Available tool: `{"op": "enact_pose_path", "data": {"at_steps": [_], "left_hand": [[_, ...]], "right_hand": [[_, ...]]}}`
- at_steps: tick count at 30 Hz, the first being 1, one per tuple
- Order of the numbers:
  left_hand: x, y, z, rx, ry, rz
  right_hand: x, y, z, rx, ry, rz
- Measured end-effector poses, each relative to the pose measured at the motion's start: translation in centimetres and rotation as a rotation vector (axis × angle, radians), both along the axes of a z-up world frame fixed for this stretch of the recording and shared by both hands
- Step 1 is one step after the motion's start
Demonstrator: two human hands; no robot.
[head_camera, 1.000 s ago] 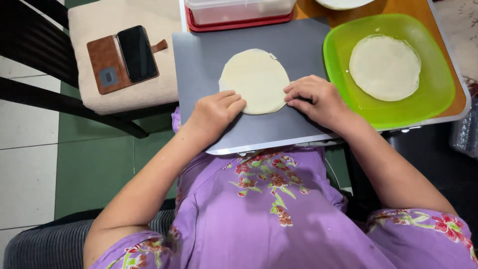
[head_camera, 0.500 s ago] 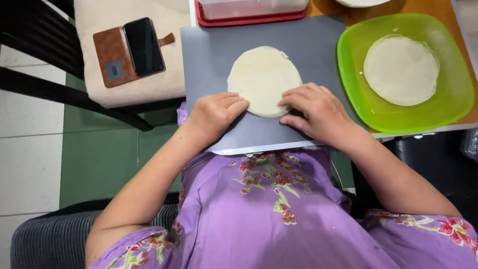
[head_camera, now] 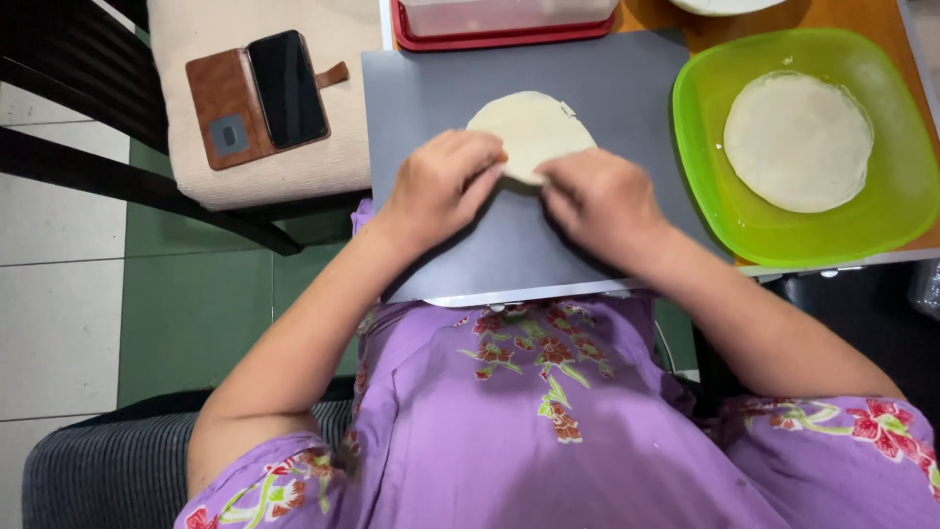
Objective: Rolling and preparing spring rolls or similar pastries on a table.
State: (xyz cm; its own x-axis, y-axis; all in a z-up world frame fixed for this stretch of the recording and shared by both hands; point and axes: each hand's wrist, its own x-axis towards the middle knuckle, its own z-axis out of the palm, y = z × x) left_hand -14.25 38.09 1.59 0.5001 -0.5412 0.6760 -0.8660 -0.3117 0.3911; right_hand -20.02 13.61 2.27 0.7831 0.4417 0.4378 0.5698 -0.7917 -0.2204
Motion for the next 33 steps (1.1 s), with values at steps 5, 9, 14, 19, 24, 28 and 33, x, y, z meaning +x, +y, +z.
{"op": "enact_pose_path", "data": {"at_steps": [5, 9, 14, 19, 24, 28, 33], "left_hand": [[3.7, -1.9, 0.3, -0.225, 0.227, -0.054], [3.8, -3.2, 3.1, -0.302, 0.370, -0.078], [1.3, -3.8, 4.3, -0.526, 0.828, -0.308], [1.9, -3.4, -0.8, -0.533, 1.017, -0.271], [3.9, -1.5, -4.3, -0.484, 1.095, 0.002], [4.1, 0.1, -4.3, -0.486, 1.205, 0.087], [5.1, -0.1, -5.3, -0.413, 1.129, 0.086]], "right_hand": [[4.9, -3.5, 0.9, 0.680, 0.465, -0.035], [4.5, -4.3, 5.3, 0.861, 0.479, 0.013], [2.5, -5.0, 10.0, 0.772, 0.520, 0.064], [7.7, -3.6, 6.7, 0.456, 0.522, 0.054], [13.0, -1.4, 1.5, 0.363, 0.352, 0.185], [13.0, -1.7, 1.9, 0.319, 0.204, 0.142], [11.0, -4.5, 2.9, 0.191, 0.208, 0.010]]}}
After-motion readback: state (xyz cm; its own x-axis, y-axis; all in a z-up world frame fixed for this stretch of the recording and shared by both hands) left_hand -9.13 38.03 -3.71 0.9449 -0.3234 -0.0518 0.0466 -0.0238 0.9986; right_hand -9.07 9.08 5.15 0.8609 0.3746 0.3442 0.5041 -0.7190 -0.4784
